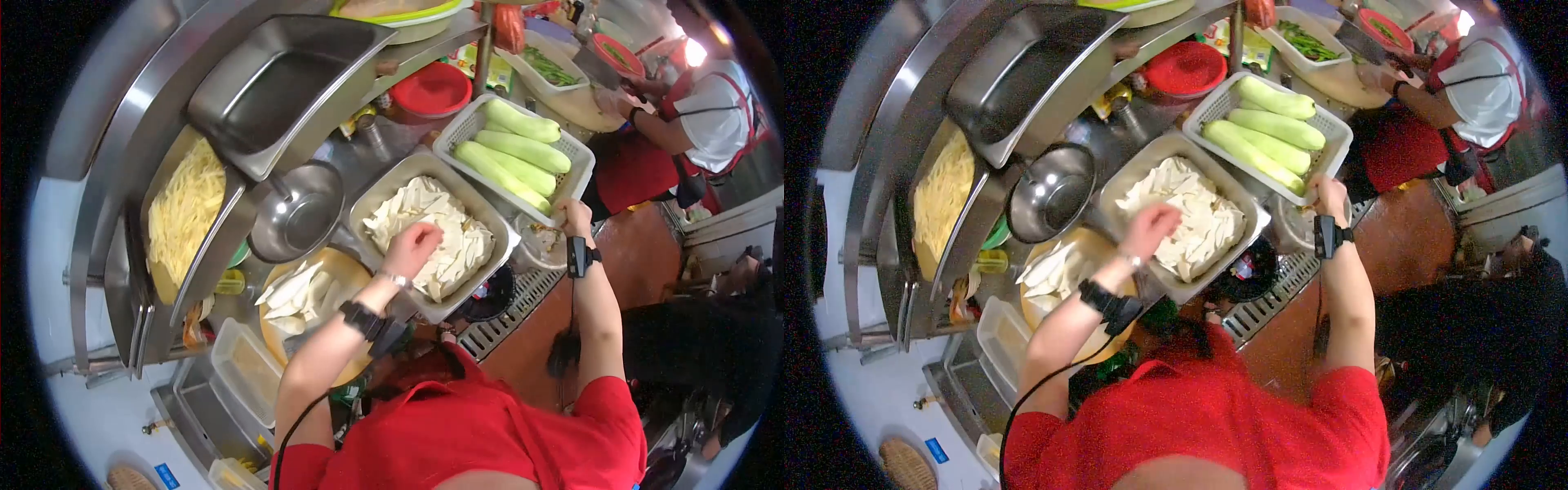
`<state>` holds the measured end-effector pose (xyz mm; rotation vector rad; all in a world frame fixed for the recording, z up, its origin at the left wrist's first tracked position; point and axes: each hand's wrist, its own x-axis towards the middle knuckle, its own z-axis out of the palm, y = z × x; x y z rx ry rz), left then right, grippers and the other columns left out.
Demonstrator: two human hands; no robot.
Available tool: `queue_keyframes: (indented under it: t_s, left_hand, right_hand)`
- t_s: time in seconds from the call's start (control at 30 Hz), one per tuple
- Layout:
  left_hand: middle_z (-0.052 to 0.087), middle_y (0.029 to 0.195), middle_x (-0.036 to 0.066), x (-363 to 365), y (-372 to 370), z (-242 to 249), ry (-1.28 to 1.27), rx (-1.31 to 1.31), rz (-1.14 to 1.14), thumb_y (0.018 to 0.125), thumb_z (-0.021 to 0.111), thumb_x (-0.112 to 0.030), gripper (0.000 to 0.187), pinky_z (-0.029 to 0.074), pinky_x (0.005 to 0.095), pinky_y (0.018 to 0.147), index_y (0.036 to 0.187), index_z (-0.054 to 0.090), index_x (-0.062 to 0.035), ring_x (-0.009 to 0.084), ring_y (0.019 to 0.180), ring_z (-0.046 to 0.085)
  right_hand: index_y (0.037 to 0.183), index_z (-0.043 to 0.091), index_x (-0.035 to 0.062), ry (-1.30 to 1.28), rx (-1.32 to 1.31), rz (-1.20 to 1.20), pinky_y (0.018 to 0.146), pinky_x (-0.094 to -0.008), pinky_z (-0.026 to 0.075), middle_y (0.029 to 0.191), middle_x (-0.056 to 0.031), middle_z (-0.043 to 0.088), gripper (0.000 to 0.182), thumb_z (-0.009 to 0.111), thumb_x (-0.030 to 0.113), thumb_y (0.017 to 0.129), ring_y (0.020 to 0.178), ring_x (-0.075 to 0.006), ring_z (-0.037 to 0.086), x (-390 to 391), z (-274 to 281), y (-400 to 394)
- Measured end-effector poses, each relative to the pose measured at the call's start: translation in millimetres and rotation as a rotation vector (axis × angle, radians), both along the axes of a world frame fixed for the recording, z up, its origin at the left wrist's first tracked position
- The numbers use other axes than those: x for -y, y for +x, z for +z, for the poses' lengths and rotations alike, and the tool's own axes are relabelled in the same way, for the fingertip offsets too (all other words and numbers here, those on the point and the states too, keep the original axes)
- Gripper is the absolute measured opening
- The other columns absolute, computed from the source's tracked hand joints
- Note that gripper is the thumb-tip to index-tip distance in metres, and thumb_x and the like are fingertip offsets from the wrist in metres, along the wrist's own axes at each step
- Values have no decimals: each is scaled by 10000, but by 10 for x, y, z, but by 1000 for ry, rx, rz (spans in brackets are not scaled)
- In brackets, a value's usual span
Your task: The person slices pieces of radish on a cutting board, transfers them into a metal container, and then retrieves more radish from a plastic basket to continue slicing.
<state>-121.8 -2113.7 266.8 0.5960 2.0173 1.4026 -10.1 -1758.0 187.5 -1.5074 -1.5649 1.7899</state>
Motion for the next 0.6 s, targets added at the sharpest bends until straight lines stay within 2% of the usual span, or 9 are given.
queue_keyframes:
  t_s: [0.07, 0.13, 0.17, 0.23, 0.33, 0.4, 0.5, 0.53, 0.6]
  left_hand:
    - [634, 916, 103, -460, -150, -92, 34, 157, 27, 866, 535, -180, 243, 498, 257, 733, 1027, 550, 1, 166, 826, 607]
    - [595, 993, 177, -904, -205, -274, 156, 664, 55, 860, 541, -202, 334, 518, 306, 743, 1102, 483, 20, 250, 851, 605]
    - [595, 993, 177, -1107, -157, -328, 155, 680, 45, 860, 541, -202, 334, 518, 306, 743, 1102, 483, 20, 250, 851, 605]
    - [513, 1124, 243, -1494, -19, -299, 132, 954, 242, 853, 550, -222, 402, 523, 343, 742, 1145, 431, 28, 325, 921, 577]
    - [506, 1043, 170, -1853, 97, -416, 118, 816, 217, 766, 635, -221, 421, 513, 339, 716, 1055, 450, 23, 276, 848, 543]
    - [574, 910, 116, -2023, 178, -528, 80, 583, 298, 677, 652, -198, 379, 480, 327, 592, 968, 537, 15, 199, 745, 558]
    - [612, 847, 121, -2043, 300, -512, 188, 534, 280, 663, 649, -204, 345, 476, 324, 607, 909, 564, 23, 217, 715, 589]
    - [625, 851, 146, -2041, 326, -463, 112, 384, 249, 657, 646, -222, 341, 479, 325, 627, 885, 577, 24, 244, 715, 606]
    - [639, 855, 170, -1992, 396, -416, 37, 240, 223, 651, 643, -239, 341, 482, 327, 646, 861, 591, 24, 272, 714, 623]
  right_hand:
    - [802, 559, -59, -3, -145, -55, 496, -317, 442, 732, -94, 556, 177, 539, -17, 632, 571, -196, 542, -62, 14, 185]
    - [812, 555, -67, 11, -133, -91, 537, -315, 451, 748, -103, 560, 187, 533, -23, 632, 605, -201, 550, 15, 196, 360]
    - [828, 551, -68, 17, -164, -88, 545, -315, 453, 755, -105, 560, 196, 534, -26, 637, 617, -198, 552, 32, 242, 450]
    - [871, 538, -76, -7, -210, -152, 553, -317, 457, 779, -114, 566, 220, 531, -42, 654, 633, -192, 552, 24, 269, 574]
    - [813, 574, -41, 23, -206, -162, 521, -269, 417, 724, -65, 566, 179, 555, 0, 640, 597, -165, 534, 202, 503, 761]
    - [852, 582, -59, 47, -224, -205, 541, -265, 424, 752, -82, 583, 203, 534, -13, 660, 621, -163, 541, 320, 555, 861]
    - [911, 569, -83, 90, -266, -218, 576, -263, 437, 810, -99, 601, 247, 528, -8, 679, 658, -170, 555, 502, 715, 1026]
    - [911, 569, -83, 94, -271, -221, 576, -263, 437, 810, -99, 601, 247, 528, -8, 679, 658, -170, 555, 535, 724, 1080]
    - [1061, 543, -87, 135, -375, -267, 746, -287, 484, 962, -161, 607, 373, 522, 2, 699, 844, -219, 604, 719, 799, 1232]
